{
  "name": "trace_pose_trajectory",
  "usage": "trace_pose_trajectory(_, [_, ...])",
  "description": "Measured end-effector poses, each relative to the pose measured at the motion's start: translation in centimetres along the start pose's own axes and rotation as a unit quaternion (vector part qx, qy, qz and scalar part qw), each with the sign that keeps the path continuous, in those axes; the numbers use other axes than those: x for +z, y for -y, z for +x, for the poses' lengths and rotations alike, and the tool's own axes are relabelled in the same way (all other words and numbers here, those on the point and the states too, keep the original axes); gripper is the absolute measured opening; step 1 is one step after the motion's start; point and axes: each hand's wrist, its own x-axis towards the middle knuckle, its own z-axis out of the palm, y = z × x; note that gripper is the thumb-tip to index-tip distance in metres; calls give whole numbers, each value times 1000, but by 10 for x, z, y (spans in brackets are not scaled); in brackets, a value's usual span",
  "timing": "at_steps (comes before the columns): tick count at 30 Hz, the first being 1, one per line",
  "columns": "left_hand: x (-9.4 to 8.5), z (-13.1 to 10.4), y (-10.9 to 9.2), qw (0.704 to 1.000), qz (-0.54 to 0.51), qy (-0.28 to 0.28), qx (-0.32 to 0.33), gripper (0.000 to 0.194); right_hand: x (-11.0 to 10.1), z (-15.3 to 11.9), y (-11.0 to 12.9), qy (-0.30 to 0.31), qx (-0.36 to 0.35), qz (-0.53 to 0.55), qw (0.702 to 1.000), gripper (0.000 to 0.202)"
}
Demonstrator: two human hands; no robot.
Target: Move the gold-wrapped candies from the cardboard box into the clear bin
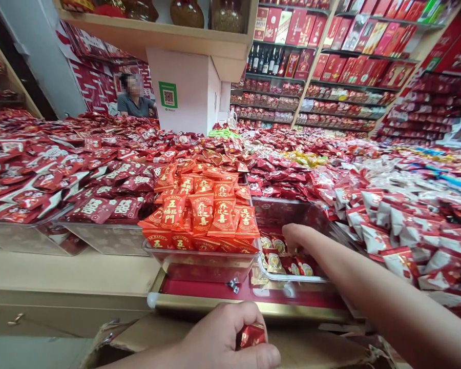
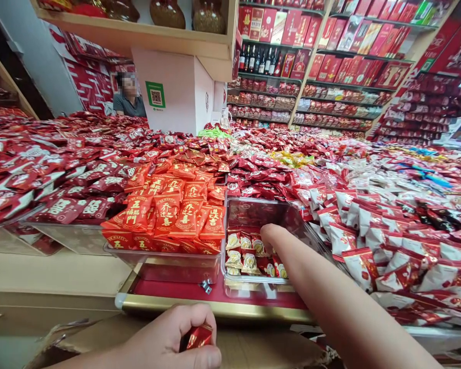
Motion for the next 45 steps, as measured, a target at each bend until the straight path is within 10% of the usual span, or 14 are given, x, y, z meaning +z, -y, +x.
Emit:
trace_pose_trajectory(6, [-3,-2,7,996,-80,28,34,9,-27,-17,17,-18,-16,-67,997,13])
trace_pose_trajectory(11, [-4,-7,-2,979,-163,-71,99,13,-49,-98,28,-196,-113,30,974,20])
trace_pose_trajectory(17, [-7,-4,-30,941,-213,-217,150,15,6,-194,51,-207,-328,402,829,27])
trace_pose_trajectory(29, [-9,29,-39,901,-314,-205,219,16,32,-175,51,-117,-237,719,643,45])
trace_pose_trajectory(36, [-5,22,-35,910,-324,-141,215,37,37,-174,44,-81,-233,694,676,38])
trace_pose_trajectory(41, [-2,15,-29,928,-245,-170,222,26,40,-177,37,-321,-304,485,755,28])
trace_pose_trajectory(45, [0,12,-22,943,-159,-168,237,28,43,-182,33,-370,-326,391,777,27])
